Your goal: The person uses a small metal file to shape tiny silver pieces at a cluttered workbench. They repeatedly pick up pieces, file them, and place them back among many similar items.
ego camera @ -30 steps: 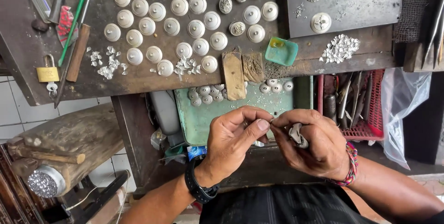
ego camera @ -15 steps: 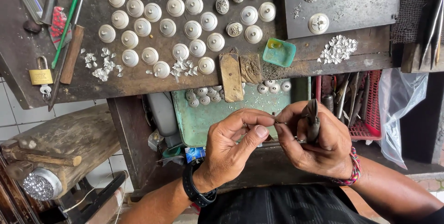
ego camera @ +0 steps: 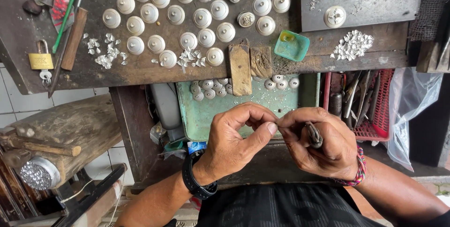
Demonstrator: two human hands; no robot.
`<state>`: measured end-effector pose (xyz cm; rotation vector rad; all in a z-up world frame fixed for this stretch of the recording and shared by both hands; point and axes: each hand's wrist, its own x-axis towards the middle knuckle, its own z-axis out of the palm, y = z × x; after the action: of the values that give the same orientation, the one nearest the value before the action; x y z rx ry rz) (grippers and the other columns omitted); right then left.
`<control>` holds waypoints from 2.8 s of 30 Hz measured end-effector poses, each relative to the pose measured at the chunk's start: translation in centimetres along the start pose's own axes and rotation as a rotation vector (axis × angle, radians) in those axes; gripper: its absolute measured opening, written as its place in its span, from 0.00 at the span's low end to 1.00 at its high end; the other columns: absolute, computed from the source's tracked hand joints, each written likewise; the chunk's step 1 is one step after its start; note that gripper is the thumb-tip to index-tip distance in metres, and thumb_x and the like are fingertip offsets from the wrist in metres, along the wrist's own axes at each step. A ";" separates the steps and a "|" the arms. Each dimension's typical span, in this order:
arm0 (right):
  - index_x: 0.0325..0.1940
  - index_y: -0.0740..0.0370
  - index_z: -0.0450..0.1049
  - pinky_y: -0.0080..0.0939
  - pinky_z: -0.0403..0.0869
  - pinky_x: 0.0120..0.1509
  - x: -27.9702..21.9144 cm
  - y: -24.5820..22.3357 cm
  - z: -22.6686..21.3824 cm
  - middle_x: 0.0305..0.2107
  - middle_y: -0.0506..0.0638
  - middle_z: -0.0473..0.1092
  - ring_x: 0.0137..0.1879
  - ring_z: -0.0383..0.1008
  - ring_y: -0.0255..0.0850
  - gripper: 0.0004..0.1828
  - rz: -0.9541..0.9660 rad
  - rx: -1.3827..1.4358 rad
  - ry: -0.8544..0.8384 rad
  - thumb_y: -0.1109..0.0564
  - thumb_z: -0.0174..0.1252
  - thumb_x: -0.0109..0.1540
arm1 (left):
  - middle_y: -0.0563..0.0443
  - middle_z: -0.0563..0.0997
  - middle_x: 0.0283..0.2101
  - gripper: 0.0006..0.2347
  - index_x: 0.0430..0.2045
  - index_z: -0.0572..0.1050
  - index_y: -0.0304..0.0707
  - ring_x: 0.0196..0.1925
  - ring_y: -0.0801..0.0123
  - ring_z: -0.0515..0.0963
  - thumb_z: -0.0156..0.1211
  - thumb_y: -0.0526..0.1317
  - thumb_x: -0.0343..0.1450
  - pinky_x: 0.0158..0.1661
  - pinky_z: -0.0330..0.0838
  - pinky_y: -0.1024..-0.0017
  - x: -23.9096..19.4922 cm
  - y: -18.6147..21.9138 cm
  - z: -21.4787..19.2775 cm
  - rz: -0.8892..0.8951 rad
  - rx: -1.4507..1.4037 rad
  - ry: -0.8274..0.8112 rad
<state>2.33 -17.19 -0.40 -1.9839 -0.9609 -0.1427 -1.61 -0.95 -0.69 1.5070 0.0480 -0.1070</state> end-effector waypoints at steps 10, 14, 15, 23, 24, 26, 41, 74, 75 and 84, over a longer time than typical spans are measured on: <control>0.58 0.58 0.45 0.27 0.61 0.27 -1.3 0.4 0.5 0.31 0.55 0.68 0.23 0.56 0.34 0.33 -0.042 0.038 0.044 0.68 0.57 0.57 | 0.52 0.75 0.28 0.03 0.21 0.70 0.37 0.29 0.74 0.72 0.52 0.35 0.64 0.33 0.67 0.78 -0.1 0.3 -0.3 -0.012 -0.049 0.032; 0.22 0.64 0.50 0.34 0.57 0.27 0.6 -1.1 0.6 0.18 0.54 0.60 0.23 0.59 0.40 0.15 0.101 0.139 0.014 0.63 0.51 0.53 | 0.52 0.75 0.29 0.03 0.20 0.68 0.39 0.33 0.73 0.73 0.50 0.36 0.64 0.37 0.67 0.77 -0.1 1.1 -0.7 -0.010 -0.125 0.067; 0.22 0.64 0.50 0.34 0.57 0.27 0.5 -1.2 0.7 0.18 0.54 0.60 0.23 0.59 0.40 0.15 0.085 0.146 0.012 0.63 0.51 0.53 | 0.52 0.75 0.29 0.03 0.20 0.68 0.39 0.33 0.73 0.73 0.50 0.36 0.64 0.37 0.67 0.77 -0.1 1.0 -0.8 0.000 -0.117 0.080; 0.26 0.65 0.62 0.32 0.63 0.37 -1.2 -2.1 2.5 0.28 0.51 0.61 0.32 0.61 0.36 0.18 0.349 0.416 -0.172 0.49 0.36 0.61 | 0.46 0.74 0.33 0.01 0.24 0.69 0.37 0.38 0.67 0.74 0.52 0.34 0.64 0.45 0.71 0.69 -0.1 0.5 -0.9 0.067 -0.542 0.270; 0.26 0.65 0.62 0.32 0.63 0.37 -1.3 -2.0 2.7 0.28 0.51 0.61 0.32 0.61 0.36 0.18 0.343 0.413 -0.174 0.49 0.36 0.61 | 0.46 0.74 0.33 0.01 0.24 0.69 0.37 0.38 0.67 0.74 0.52 0.34 0.64 0.45 0.71 0.69 -0.1 0.6 -1.0 0.074 -0.543 0.272; 0.25 0.63 0.61 0.33 0.64 0.39 -1.6 -1.8 3.0 0.29 0.51 0.60 0.34 0.61 0.37 0.18 0.352 0.442 -0.176 0.49 0.36 0.62 | 0.46 0.74 0.31 0.02 0.24 0.67 0.37 0.33 0.67 0.74 0.51 0.35 0.65 0.43 0.69 0.68 0.0 0.8 -1.0 0.114 -0.553 0.247; 0.30 0.66 0.63 0.34 0.64 0.40 -1.5 -1.6 3.3 0.29 0.50 0.61 0.35 0.61 0.38 0.16 0.323 0.414 -0.167 0.50 0.37 0.62 | 0.48 0.74 0.29 0.02 0.22 0.68 0.39 0.34 0.70 0.74 0.51 0.36 0.65 0.43 0.68 0.71 0.0 0.7 -1.0 0.106 -0.487 0.285; 0.28 0.65 0.63 0.32 0.62 0.34 -0.7 -1.7 3.2 0.23 0.48 0.59 0.28 0.59 0.36 0.18 0.325 0.374 -0.204 0.50 0.36 0.62 | 0.47 0.74 0.28 0.02 0.19 0.67 0.39 0.30 0.69 0.74 0.51 0.33 0.63 0.40 0.69 0.71 0.1 0.4 -1.0 0.094 -0.523 0.297; 0.28 0.65 0.63 0.32 0.62 0.34 -0.7 -1.8 3.2 0.23 0.48 0.59 0.28 0.59 0.36 0.18 0.326 0.374 -0.204 0.50 0.36 0.62 | 0.47 0.74 0.28 0.02 0.19 0.67 0.39 0.30 0.69 0.74 0.51 0.33 0.63 0.40 0.69 0.71 0.1 0.4 -1.0 0.093 -0.523 0.297; 0.27 0.66 0.64 0.32 0.60 0.28 -1.3 -1.4 3.2 0.19 0.47 0.57 0.23 0.57 0.36 0.18 0.323 0.296 -0.208 0.50 0.37 0.61 | 0.48 0.73 0.29 0.03 0.19 0.67 0.39 0.30 0.69 0.74 0.50 0.33 0.64 0.39 0.69 0.71 0.1 0.3 -1.0 0.083 -0.545 0.292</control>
<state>-0.31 -15.06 -1.84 -1.8694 -0.7271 0.3716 -1.49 0.08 -0.45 0.9679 0.2304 0.1829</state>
